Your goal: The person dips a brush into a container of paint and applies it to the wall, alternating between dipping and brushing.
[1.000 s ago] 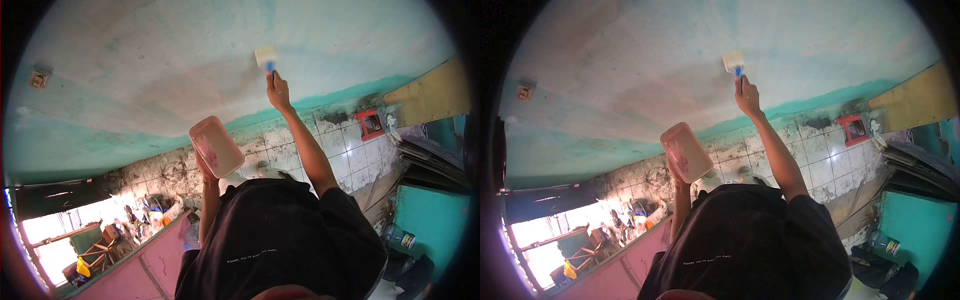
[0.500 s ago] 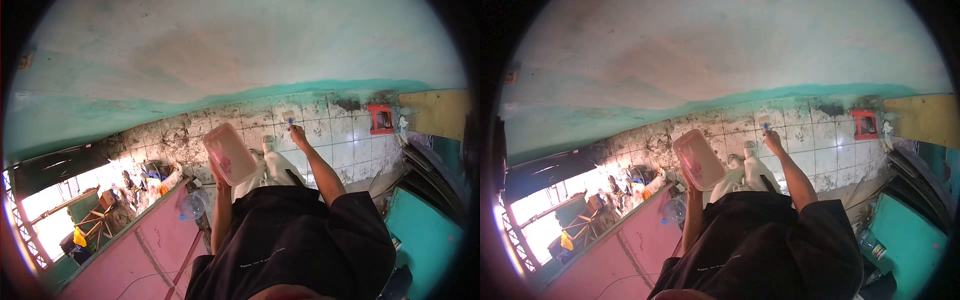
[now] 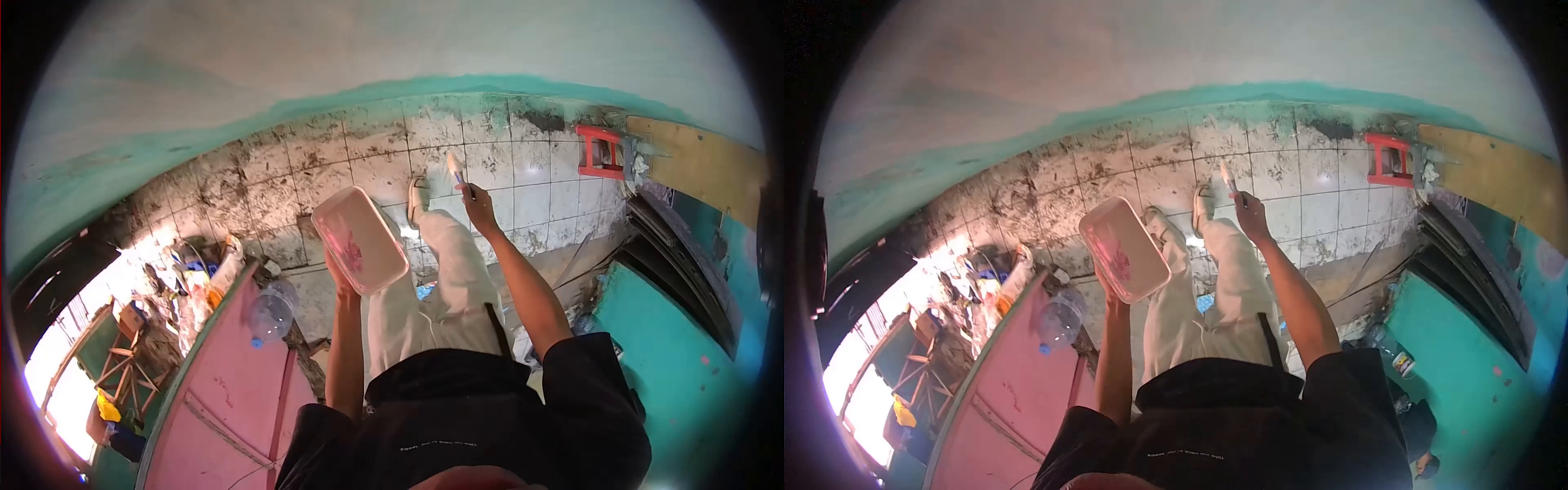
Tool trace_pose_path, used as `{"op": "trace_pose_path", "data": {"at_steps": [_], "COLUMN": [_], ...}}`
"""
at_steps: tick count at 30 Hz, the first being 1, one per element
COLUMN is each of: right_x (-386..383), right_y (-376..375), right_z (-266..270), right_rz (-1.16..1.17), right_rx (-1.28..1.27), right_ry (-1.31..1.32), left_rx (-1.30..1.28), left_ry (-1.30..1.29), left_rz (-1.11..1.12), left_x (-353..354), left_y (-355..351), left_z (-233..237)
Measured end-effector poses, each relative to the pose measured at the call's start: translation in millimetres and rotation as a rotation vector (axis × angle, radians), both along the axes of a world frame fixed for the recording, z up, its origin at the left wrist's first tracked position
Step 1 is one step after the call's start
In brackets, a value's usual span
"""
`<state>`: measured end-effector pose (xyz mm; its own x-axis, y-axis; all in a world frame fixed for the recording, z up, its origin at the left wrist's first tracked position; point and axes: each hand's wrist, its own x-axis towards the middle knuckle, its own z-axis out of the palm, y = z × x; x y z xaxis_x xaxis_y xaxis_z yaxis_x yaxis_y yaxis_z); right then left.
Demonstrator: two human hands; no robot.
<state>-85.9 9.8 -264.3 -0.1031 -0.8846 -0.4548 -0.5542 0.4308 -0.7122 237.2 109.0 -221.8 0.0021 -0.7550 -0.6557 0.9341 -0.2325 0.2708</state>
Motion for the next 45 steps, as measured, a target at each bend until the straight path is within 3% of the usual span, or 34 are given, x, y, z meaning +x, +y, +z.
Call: {"op": "trace_pose_path", "data": {"at_steps": [3,5,9,14,16,21,25,30,33,35,37,38,39,40,41,42,44,45], "right_x": [5.2,3.5,-3.2,-12.2,1.5,20.7,30.2,23.9,30.1,33.0,27.9,28.6,24.1,20.1,13.8,5.8,4.2,2.7], "right_y": [-12.4,-23.6,-55.9,-120.7,-164.4,-231.2,-240.6,-227.5,-210.2,-212.4,-227.5,-233.7,-237.2,-238.0,-237.0,-238.0,-236.7,-240.6], "right_z": [-25.5,-52.7,-101.6,-207.9,-215.5,-245.4,-210.0,-71.3,-4.8,-12.0,-72.4,-103.2,-145.8,-186.1,-213.5,-234.0,-232.3,-234.8], "right_rz": [-0.009,0.027,0.053,0.138,-0.114,-0.204,-0.221,-0.116,-0.143,-0.153,-0.122,-0.082,-0.024,-0.010,-0.024,0.001,-0.004,-0.003], "right_rx": [-0.007,-0.211,-0.035,-0.361,0.036,0.015,-0.144,-0.276,-0.503,-0.740,-0.773,-0.630,-0.416,-0.303,-0.307,-0.112,0.197,0.189], "right_ry": [-0.012,0.077,-0.027,-0.024,-0.299,-0.397,-0.408,-0.416,-0.412,-0.362,-0.166,-0.143,-0.415,-0.483,-0.493,-0.481,-0.418,-0.420], "left_rx": [0.059,0.102,0.129,0.165,0.150,0.173,0.169,0.159,0.126,0.119,0.070,0.068,0.139,0.207,0.205,0.181,0.156,0.136], "left_ry": [-0.059,-0.075,-0.134,-0.342,-0.120,-0.318,-0.273,-0.224,-0.213,-0.236,-0.166,-0.169,-0.152,-0.137,-0.149,-0.166,-0.183,-0.145], "left_rz": [0.049,0.079,0.082,0.175,0.192,0.178,0.161,0.066,0.036,0.020,0.026,0.017,0.041,0.067,0.055,0.078,0.103,0.077], "left_x": [-9.4,-14.7,-27.4,-42.1,-45.2,-42.5,-52.8,-58.1,-56.8,-57.1,-63.6,-65.9,-65.6,-65.1,-64.0,-64.3,-58.6,-56.6], "left_y": [9.0,13.2,19.8,34.5,29.2,44.7,26.2,19.7,26.9,34.4,26.2,22.9,21.7,22.1,23.3,24.3,31.2,35.3], "left_z": [-24.6,-47.3,-69.5,-107.3,-113.5,-156.7,-130.9,-97.2,-98.7,-107.2,-102.8,-104.4,-104.5,-105.7,-107.7,-110.7,-113.7,-117.3]}}
